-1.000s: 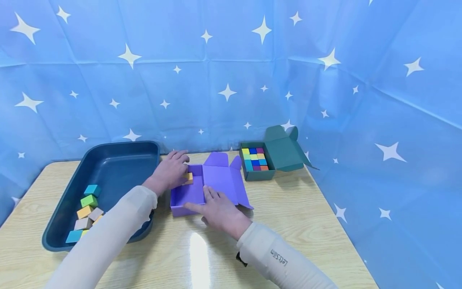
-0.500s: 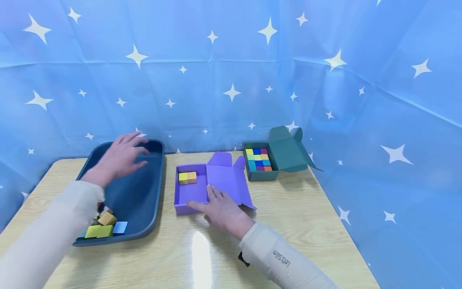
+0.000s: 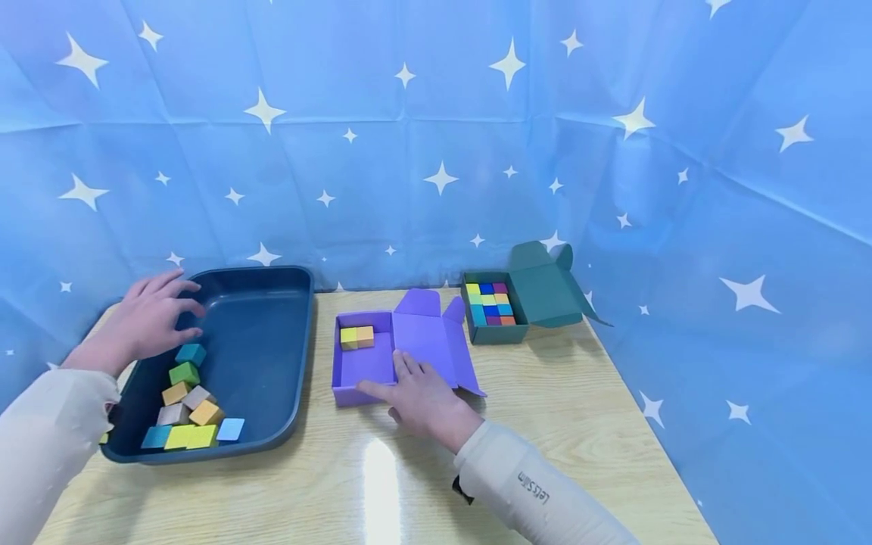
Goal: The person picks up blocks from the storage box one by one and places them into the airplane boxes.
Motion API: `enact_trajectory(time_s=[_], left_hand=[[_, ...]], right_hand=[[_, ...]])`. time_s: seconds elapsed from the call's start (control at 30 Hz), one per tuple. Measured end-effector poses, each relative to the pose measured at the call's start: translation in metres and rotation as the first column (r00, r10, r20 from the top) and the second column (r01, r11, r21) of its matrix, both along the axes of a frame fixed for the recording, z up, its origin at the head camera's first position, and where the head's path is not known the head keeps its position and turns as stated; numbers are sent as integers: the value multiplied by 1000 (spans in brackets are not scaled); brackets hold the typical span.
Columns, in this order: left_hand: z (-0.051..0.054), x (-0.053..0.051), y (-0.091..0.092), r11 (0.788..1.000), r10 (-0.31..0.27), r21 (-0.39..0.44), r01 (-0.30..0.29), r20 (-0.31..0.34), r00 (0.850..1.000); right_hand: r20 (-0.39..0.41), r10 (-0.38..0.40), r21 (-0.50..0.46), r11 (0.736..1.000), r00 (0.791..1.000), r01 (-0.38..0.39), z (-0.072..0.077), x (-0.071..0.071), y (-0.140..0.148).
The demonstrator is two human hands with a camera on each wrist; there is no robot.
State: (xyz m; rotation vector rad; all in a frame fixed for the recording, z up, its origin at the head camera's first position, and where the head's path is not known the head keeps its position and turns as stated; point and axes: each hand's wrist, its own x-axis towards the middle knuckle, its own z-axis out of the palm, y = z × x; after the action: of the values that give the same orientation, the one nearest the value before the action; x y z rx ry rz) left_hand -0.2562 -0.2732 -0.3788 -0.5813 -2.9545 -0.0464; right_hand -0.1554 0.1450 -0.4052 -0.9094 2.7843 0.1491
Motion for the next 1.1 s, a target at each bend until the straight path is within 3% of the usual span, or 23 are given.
enact_trajectory(time_s=[0.33, 0.73, 1.1], left_hand=[[-24, 6, -24, 997, 81, -27, -78, 141, 987], [-35, 2, -24, 990, 136, -42, -131, 176, 975], [-41, -2, -19, 990, 131, -72, -122, 146, 981]], right_hand=[[2, -3, -1, 1000, 1000, 3, 0, 1, 1], [-11, 7, -9, 1000, 1000, -7, 0, 0, 1], [-14, 12, -3, 1000, 1000, -12, 0, 0, 1]])
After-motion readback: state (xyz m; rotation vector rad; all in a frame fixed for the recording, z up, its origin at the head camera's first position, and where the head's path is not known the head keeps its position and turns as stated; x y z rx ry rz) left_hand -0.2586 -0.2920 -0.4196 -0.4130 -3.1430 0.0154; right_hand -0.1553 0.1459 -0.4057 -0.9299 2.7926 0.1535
